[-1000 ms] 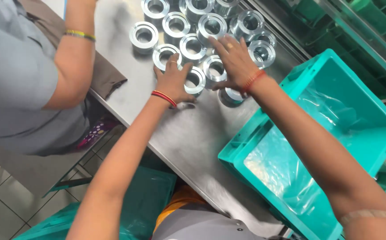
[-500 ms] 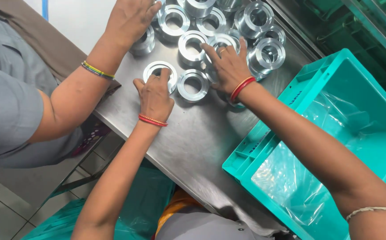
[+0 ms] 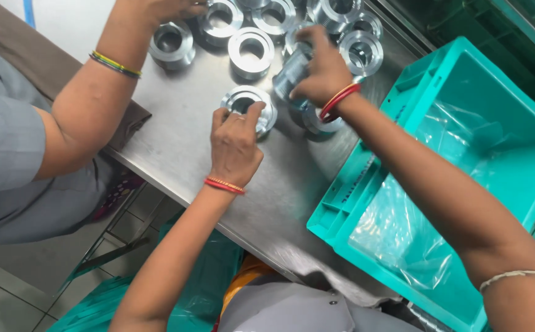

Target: The recorder picks up cylindrical metal parts from a table and packs them into green plastic crates, sometimes placing them in plastic bags first.

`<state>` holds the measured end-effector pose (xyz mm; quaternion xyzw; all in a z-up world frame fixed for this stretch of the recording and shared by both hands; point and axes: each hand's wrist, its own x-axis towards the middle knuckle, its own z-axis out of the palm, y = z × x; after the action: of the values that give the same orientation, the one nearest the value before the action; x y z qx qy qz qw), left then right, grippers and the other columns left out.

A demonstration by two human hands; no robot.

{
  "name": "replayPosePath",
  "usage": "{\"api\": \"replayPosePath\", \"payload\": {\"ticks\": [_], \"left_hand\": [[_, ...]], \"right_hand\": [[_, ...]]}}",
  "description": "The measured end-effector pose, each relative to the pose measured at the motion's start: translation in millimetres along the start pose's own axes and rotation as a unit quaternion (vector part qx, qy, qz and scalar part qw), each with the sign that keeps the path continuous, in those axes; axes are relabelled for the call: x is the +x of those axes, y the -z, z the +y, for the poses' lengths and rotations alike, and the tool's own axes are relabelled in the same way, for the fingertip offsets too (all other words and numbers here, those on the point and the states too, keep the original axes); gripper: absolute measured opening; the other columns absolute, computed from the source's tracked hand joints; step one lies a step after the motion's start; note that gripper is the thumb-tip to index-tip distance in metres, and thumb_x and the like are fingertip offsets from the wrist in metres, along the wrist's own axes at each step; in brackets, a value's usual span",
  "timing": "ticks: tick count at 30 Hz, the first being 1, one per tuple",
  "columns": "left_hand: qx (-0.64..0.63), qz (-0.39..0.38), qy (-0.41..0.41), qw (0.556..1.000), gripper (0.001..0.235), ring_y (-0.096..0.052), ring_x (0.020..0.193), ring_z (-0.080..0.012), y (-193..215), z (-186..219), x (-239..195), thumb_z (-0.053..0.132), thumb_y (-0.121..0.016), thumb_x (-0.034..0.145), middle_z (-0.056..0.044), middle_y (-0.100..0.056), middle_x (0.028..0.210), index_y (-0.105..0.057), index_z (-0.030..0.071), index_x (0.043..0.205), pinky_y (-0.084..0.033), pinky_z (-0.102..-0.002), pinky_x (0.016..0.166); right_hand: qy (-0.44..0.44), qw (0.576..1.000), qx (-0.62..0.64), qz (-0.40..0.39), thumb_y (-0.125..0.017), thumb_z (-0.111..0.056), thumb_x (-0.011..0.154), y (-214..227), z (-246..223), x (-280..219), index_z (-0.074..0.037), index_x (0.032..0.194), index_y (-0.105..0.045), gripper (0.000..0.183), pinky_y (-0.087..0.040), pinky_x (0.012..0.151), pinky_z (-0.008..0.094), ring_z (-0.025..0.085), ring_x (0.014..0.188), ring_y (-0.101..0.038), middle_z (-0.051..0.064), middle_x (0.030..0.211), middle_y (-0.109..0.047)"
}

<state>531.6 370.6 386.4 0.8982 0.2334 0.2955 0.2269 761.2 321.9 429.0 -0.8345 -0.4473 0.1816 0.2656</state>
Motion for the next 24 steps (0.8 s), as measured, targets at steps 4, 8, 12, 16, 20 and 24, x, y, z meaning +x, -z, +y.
{"api": "replayPosePath", "payload": {"ticks": [4, 8, 12, 16, 20, 24], "left_hand": [[0.039, -0.035, -0.075, 0.996, 0.058, -0.066, 0.092, -0.0287, -17, -2, 9, -0.009, -0.067, 0.074, -0.009, -0.067, 0.083, -0.059, 0.008, 0.128, -0.043, -0.045, 0.103], [0.102, -0.127, -0.128, 0.978, 0.075, -0.065, 0.079, -0.0303, -22, -1, 23, 0.003, -0.072, 0.075, -0.011, -0.065, 0.075, -0.049, 0.006, 0.146, -0.046, -0.046, 0.094], [0.158, -0.234, -0.132, 0.950, 0.091, -0.064, 0.064, -0.0327, -18, 4, 41, -0.001, -0.072, 0.073, -0.012, -0.067, 0.070, -0.044, 0.013, 0.158, -0.052, -0.045, 0.073], [0.037, -0.203, -0.076, 0.976, 0.082, -0.068, 0.069, -0.0333, 16, 26, 53, -0.001, -0.078, 0.065, -0.012, -0.072, 0.080, -0.053, 0.012, 0.142, -0.054, -0.046, 0.068], [-0.282, -0.195, 0.124, 0.931, 0.071, -0.074, 0.079, -0.0196, 56, 78, 64, -0.007, -0.088, 0.063, -0.007, -0.073, 0.090, -0.059, 0.005, 0.126, -0.058, -0.033, 0.064], [-0.477, -0.246, 0.102, 0.838, 0.060, -0.077, 0.088, -0.0134, 84, 146, 79, -0.008, -0.088, 0.065, -0.007, -0.067, 0.105, -0.059, 0.002, 0.116, -0.066, -0.024, 0.072]], "right_hand": [[-0.011, 0.997, 0.073, 0.033, -0.103, -0.013, 0.051, 76, 19, -51, -0.012, 0.133, -0.057, 0.095, -0.058, 0.090, 0.041, 0.028, 0.111, -0.067, 0.012, 0.127, -0.063], [0.016, 0.970, 0.241, 0.008, -0.090, 0.008, 0.069, 163, 12, -157, -0.001, 0.142, -0.050, 0.084, -0.056, 0.099, 0.046, 0.034, 0.121, -0.065, 0.019, 0.128, -0.060], [-0.250, 0.863, 0.432, 0.077, -0.078, 0.012, 0.068, 173, 43, -242, -0.001, 0.152, -0.044, 0.091, -0.058, 0.101, 0.042, 0.029, 0.115, -0.070, 0.020, 0.119, -0.065], [-0.344, 0.814, 0.454, 0.110, -0.081, 0.009, 0.068, 114, 85, -274, 0.003, 0.147, -0.045, 0.087, -0.053, 0.102, 0.041, 0.027, 0.114, -0.068, 0.014, 0.120, -0.067], [-0.412, 0.666, 0.619, 0.064, -0.073, 0.002, 0.079, 44, 115, -285, 0.001, 0.105, -0.061, 0.029, -0.051, 0.097, 0.044, 0.027, 0.106, -0.065, 0.016, 0.108, -0.068], [-0.387, 0.537, 0.749, 0.029, -0.061, 0.014, 0.078, -29, 153, -317, 0.003, 0.096, -0.056, 0.022, -0.052, 0.106, 0.048, 0.032, 0.110, -0.060, 0.020, 0.114, -0.062]]}}
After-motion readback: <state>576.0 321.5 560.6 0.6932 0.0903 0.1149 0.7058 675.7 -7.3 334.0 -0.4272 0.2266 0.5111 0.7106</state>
